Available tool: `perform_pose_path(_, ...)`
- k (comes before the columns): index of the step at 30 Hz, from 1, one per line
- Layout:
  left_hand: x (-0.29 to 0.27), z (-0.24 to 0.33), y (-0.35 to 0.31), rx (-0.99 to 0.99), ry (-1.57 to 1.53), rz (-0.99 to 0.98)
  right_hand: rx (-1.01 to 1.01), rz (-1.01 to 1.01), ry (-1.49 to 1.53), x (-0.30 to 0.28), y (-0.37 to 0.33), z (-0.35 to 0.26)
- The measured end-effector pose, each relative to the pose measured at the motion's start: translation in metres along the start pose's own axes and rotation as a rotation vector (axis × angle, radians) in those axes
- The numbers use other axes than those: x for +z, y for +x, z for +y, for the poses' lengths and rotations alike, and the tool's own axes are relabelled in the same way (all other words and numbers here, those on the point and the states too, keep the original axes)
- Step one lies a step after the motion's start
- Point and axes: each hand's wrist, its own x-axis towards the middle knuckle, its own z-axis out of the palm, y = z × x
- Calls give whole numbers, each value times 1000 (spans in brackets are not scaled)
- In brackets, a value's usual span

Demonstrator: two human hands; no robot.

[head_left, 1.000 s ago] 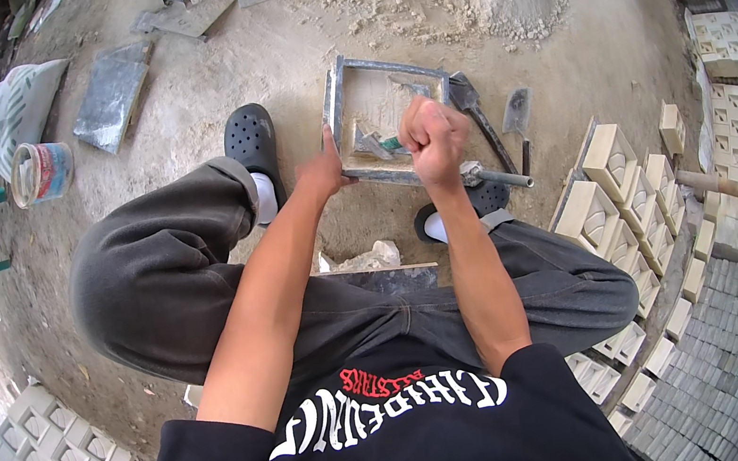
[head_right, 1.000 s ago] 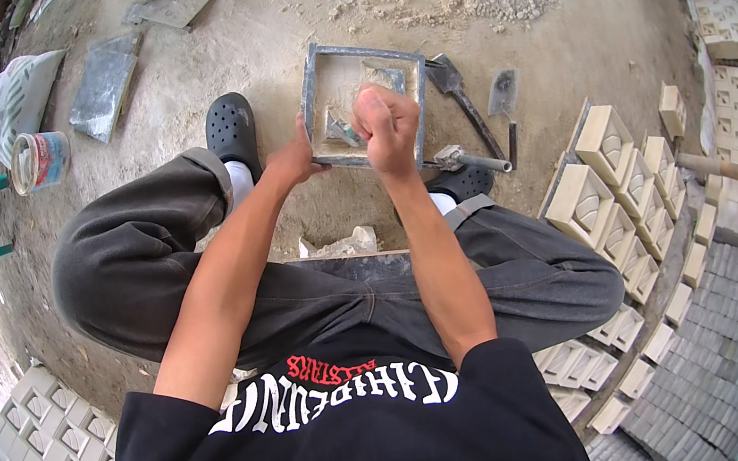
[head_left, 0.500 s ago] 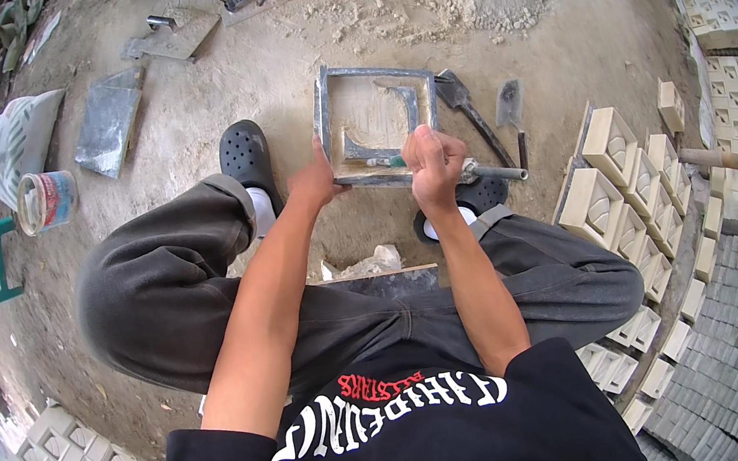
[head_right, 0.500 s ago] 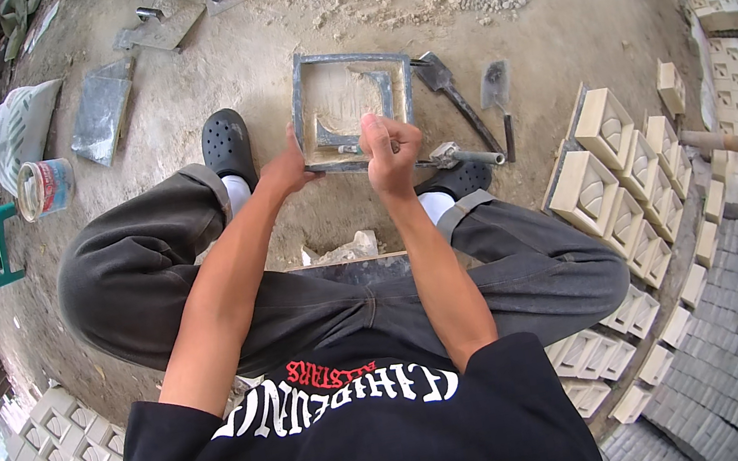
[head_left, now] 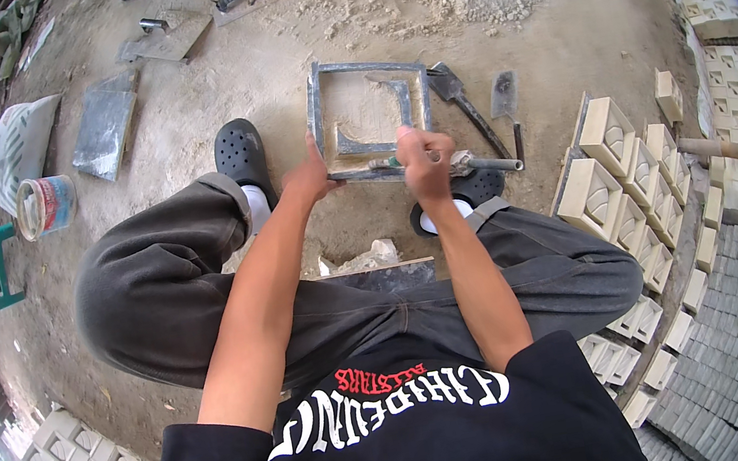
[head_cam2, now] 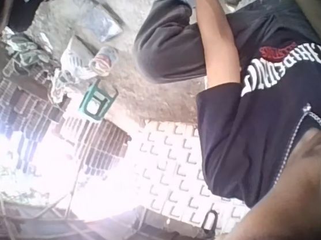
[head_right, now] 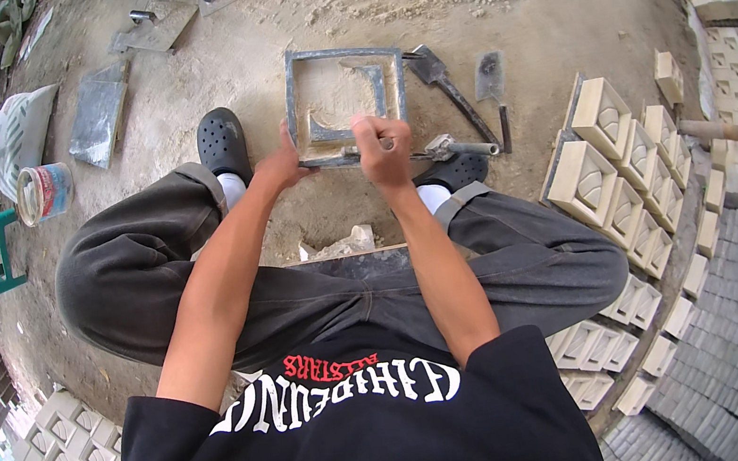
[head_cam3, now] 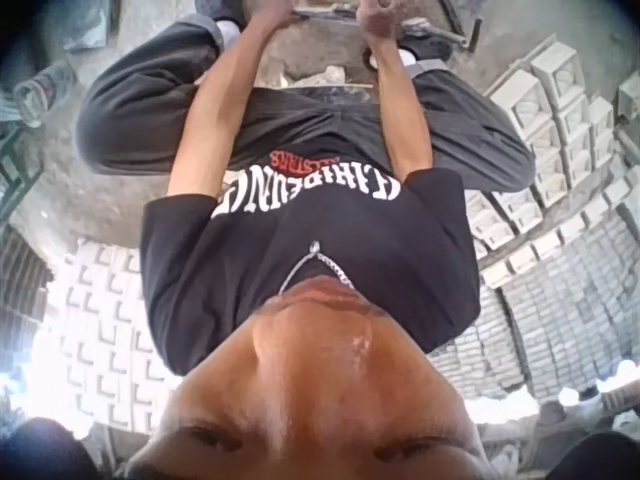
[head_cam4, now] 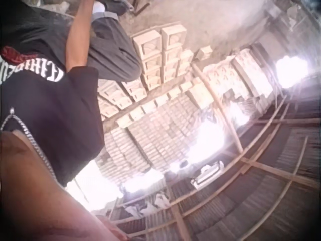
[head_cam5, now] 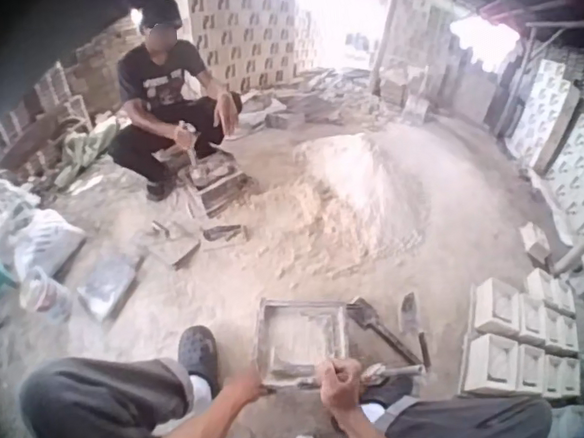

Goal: The person fills a metal mold with concrete mixture using a trowel and then levels and compacts the material by striking it with the trowel handle.

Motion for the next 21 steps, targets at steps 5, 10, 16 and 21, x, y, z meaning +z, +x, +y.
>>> perform_pose_path(5,4,-4,-2,9,22,33,81,74,47,-6,3,-13)
perform_pose_path(10,0,1,0,6,10,14,136,57,129,-19,8,0)
perform_pose_path(16,8,-7,-3,-1,35,13,20,63,257,-30,6,-17)
perform_pose_path(21,8,-10,4,30,28,65,76,35,203,-37,15,-20)
